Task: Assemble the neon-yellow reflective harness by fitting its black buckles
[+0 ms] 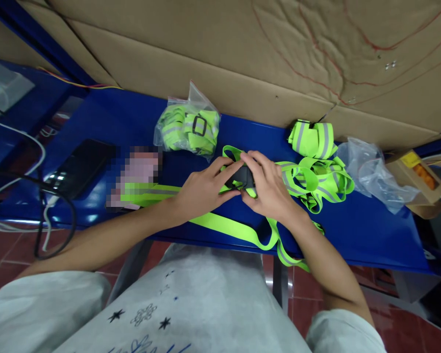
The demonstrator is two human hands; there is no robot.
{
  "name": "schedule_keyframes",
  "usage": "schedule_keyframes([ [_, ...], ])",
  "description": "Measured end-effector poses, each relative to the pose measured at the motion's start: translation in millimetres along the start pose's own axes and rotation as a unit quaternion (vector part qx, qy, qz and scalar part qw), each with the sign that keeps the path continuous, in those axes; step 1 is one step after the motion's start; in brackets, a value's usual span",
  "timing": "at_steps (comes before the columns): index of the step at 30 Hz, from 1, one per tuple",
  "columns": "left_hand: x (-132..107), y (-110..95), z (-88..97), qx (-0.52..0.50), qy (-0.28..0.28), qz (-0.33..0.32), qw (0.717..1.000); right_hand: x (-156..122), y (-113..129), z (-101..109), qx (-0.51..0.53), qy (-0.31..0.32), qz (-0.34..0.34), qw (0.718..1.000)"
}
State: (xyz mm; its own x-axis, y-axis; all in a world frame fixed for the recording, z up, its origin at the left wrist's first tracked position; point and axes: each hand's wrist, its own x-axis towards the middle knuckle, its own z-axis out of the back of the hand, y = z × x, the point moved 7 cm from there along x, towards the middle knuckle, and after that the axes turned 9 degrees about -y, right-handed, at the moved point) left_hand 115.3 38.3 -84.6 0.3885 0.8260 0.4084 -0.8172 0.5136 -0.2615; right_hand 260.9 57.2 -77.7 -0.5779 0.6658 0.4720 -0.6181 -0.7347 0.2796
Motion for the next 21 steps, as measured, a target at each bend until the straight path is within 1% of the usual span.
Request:
schedule_keyframes([
  [3, 0, 0, 8.1, -0.066, -0.03, 0.003, 0.997, 0, -14, 9, 0.054, 0.073, -0.029, 0.996],
  [5, 1, 2, 10.4, -0.112, -0.038, 0.011, 0.993, -1, -21, 9, 0.107, 0.118, -0.032, 0.987],
  [7, 4, 5, 10.9, -0.184, -0.036, 0.025, 0.982, -2, -24, 6, 0.148, 0.145, -0.037, 0.978],
  [9, 8, 6, 10.4, -0.29, -0.02, 0.03, 0.956, -1, -25, 3, 0.167, 0.138, -0.043, 0.975],
  [11, 12, 7, 11.2, -0.388, -0.006, 0.029, 0.921, 1, -24, 3, 0.179, 0.111, -0.052, 0.976],
  [12, 13, 8, 11.7, -0.422, 0.0, 0.033, 0.906, 2, -24, 4, 0.191, 0.098, -0.063, 0.975],
  [13, 14, 9, 12.3, -0.446, 0.003, 0.039, 0.894, 2, -24, 5, 0.206, 0.086, -0.081, 0.971],
  [15, 16, 11, 13.1, -0.486, 0.017, 0.052, 0.872, 0, -28, 11, 0.239, 0.063, -0.139, 0.959],
  [17, 15, 10, 13.4, -0.522, 0.044, 0.056, 0.85, -6, -35, 18, 0.279, 0.03, -0.211, 0.937],
  [18, 14, 9, 14.4, -0.534, 0.05, 0.055, 0.842, -8, -38, 21, 0.307, 0.005, -0.249, 0.918],
  [19, 14, 8, 15.7, -0.534, 0.048, 0.055, 0.843, -12, -41, 23, 0.343, -0.023, -0.289, 0.893],
  [21, 13, 8, 18.1, -0.501, 0.024, 0.055, 0.863, -18, -45, 22, 0.412, -0.088, -0.369, 0.828],
])
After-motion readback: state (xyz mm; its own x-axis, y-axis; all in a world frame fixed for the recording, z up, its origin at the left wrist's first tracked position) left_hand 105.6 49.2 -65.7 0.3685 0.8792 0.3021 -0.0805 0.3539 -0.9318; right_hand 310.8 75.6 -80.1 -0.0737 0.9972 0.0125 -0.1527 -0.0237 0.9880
